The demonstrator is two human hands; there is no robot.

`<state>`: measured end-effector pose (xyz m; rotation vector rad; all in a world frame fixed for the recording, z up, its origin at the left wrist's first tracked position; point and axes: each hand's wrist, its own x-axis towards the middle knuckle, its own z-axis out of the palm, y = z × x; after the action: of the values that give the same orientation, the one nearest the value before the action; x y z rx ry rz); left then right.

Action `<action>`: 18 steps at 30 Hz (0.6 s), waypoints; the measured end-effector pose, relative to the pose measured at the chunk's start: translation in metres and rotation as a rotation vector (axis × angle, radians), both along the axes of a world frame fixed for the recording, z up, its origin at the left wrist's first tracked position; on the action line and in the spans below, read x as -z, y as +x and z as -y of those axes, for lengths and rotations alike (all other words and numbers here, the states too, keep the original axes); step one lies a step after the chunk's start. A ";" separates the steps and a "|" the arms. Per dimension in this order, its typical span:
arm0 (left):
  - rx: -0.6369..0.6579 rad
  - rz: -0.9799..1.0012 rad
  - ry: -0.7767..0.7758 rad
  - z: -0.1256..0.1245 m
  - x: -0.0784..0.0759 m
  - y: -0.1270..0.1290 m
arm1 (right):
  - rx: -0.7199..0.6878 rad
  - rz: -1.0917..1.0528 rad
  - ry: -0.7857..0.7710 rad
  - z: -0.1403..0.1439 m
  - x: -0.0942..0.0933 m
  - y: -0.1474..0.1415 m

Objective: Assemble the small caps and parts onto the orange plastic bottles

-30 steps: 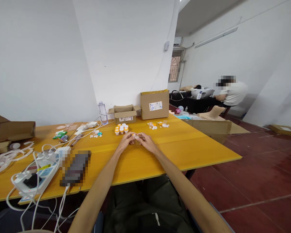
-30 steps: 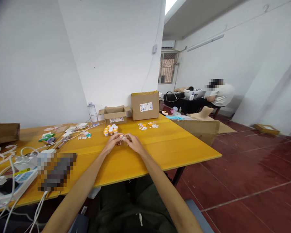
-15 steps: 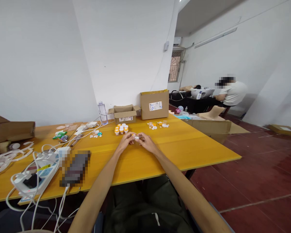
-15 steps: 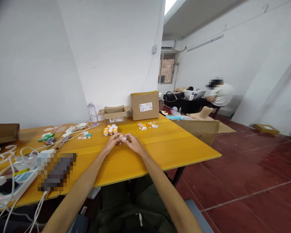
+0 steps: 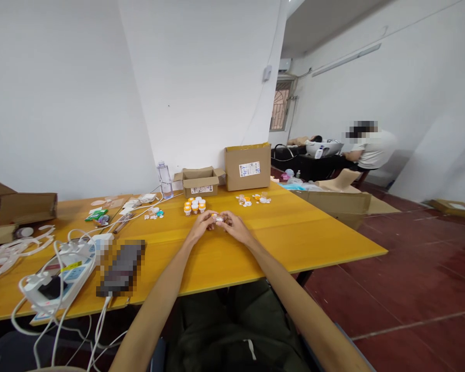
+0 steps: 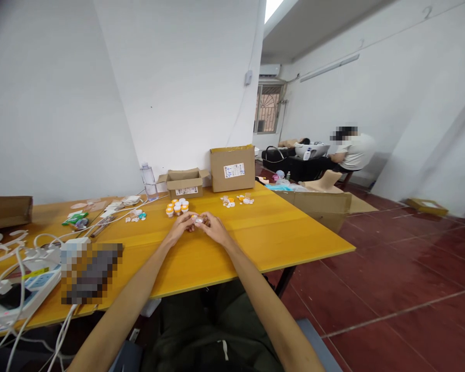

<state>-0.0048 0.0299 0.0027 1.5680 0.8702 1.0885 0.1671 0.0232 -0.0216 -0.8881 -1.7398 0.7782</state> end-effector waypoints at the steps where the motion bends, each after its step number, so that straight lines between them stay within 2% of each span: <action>1: -0.004 0.003 -0.001 0.000 0.000 0.000 | 0.001 -0.002 0.009 0.000 -0.001 0.000; 18: -0.001 0.012 -0.001 0.001 -0.003 0.001 | 0.008 0.011 0.005 0.001 -0.001 0.000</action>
<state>-0.0038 0.0285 0.0052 1.5595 0.8635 1.0970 0.1669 0.0226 -0.0209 -0.8971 -1.7466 0.7652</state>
